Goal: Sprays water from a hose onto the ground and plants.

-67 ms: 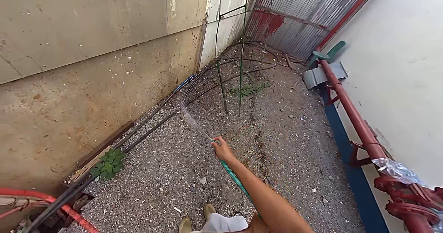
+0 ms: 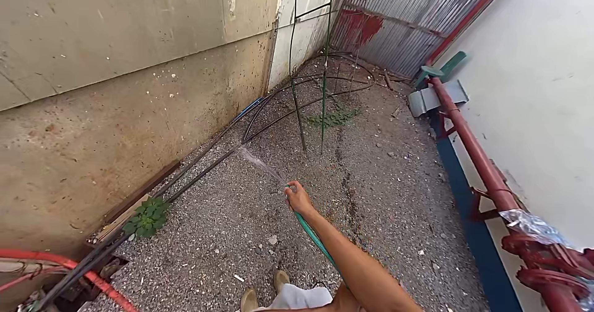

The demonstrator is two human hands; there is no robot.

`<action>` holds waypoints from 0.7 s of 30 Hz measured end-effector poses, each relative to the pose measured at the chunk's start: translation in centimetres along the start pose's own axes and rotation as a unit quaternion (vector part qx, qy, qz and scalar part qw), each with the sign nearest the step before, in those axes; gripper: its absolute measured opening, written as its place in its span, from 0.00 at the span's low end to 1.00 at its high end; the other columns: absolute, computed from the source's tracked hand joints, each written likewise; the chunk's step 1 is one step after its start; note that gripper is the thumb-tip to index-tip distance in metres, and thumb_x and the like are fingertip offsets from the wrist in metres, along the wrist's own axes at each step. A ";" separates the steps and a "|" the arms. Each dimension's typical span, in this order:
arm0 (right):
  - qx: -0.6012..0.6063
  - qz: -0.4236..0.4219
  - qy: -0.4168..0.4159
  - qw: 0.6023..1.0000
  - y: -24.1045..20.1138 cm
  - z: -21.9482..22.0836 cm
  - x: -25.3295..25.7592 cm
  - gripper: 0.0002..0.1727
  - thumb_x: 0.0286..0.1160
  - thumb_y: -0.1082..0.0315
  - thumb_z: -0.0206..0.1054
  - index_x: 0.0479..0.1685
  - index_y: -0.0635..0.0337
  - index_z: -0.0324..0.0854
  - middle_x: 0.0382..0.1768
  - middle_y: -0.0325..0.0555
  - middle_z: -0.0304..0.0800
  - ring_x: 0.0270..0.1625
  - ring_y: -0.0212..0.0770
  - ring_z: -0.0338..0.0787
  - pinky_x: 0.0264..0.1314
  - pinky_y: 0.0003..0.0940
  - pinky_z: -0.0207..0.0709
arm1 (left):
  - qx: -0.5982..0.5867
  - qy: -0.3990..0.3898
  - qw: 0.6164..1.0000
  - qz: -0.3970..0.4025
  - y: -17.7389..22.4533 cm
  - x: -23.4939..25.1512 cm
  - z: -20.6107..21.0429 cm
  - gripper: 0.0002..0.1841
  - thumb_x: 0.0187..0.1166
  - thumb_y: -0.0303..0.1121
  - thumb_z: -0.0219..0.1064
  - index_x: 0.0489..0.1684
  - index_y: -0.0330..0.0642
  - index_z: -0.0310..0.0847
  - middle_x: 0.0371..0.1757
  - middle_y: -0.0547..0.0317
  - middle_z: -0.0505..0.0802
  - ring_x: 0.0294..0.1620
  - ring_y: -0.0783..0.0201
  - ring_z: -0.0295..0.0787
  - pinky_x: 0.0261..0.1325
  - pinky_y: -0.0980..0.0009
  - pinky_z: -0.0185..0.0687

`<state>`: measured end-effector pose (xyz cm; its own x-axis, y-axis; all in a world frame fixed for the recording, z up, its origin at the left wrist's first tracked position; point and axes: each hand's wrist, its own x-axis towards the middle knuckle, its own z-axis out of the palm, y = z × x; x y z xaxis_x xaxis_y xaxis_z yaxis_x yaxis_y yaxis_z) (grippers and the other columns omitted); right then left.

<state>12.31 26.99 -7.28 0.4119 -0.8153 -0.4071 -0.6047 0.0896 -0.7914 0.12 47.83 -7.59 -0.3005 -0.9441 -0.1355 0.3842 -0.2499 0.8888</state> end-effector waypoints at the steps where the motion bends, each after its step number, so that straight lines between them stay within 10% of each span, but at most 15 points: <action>1: -0.001 -0.002 0.027 1.000 0.2 -0.1 0.2 0.22 0.94 0.59 0.53 0.80 0.58 0.67 0.26 0.46 0.81 0.18 0.38 0.80 0.25 0.34 0.79 | 0.026 0.042 0.987 -0.155 4.9 -0.6 0.9 0.17 0.91 0.21 0.43 0.36 0.44 0.77 0.25 0.72 0.76 0.25 0.78 0.70 0.38 0.77 0.72; 8: -0.037 0.019 0.003 0.999 1.2 1.4 0.3 0.22 0.94 0.58 0.53 0.80 0.57 0.66 0.28 0.46 0.81 0.19 0.38 0.80 0.26 0.34 0.79 | -0.051 0.092 0.986 -0.133 -2.1 1.4 0.4 0.05 0.86 0.26 0.56 0.39 0.43 0.75 0.22 0.69 0.75 0.18 0.75 0.67 0.26 0.76 0.68; 13: -0.096 0.027 -0.123 0.987 1.1 5.6 -1.3 0.23 0.95 0.58 0.52 0.82 0.57 0.65 0.31 0.46 0.82 0.22 0.36 0.81 0.29 0.32 0.80 | 0.029 0.104 0.978 -0.177 3.3 -1.0 0.7 0.05 0.86 0.20 0.55 0.45 0.35 0.77 0.32 0.63 0.76 0.30 0.74 0.70 0.40 0.76 0.72; 18: -0.119 0.007 -0.136 0.984 0.7 9.2 -1.4 0.23 0.95 0.58 0.52 0.83 0.55 0.65 0.34 0.49 0.84 0.24 0.40 0.84 0.33 0.37 0.83 | 0.046 0.103 0.993 -0.018 -2.2 -1.1 -1.5 0.17 0.81 0.23 0.62 0.65 0.23 0.77 0.53 0.40 0.88 0.53 0.59 0.84 0.62 0.63 0.78; 21: -0.135 -0.005 -0.143 0.980 0.5 10.4 -1.1 0.23 0.94 0.57 0.52 0.83 0.55 0.66 0.34 0.49 0.85 0.24 0.39 0.85 0.33 0.36 0.83 | 0.035 0.131 0.990 -0.025 -2.8 -0.9 -2.0 0.13 0.82 0.23 0.60 0.60 0.26 0.78 0.46 0.45 0.86 0.46 0.62 0.81 0.54 0.65 0.78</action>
<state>18.67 33.86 -12.00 0.5695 -0.6173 -0.5427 -0.7428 -0.1038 -0.6614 1.07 48.99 -10.87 -0.0782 -0.9564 -0.2815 0.3094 -0.2917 0.9051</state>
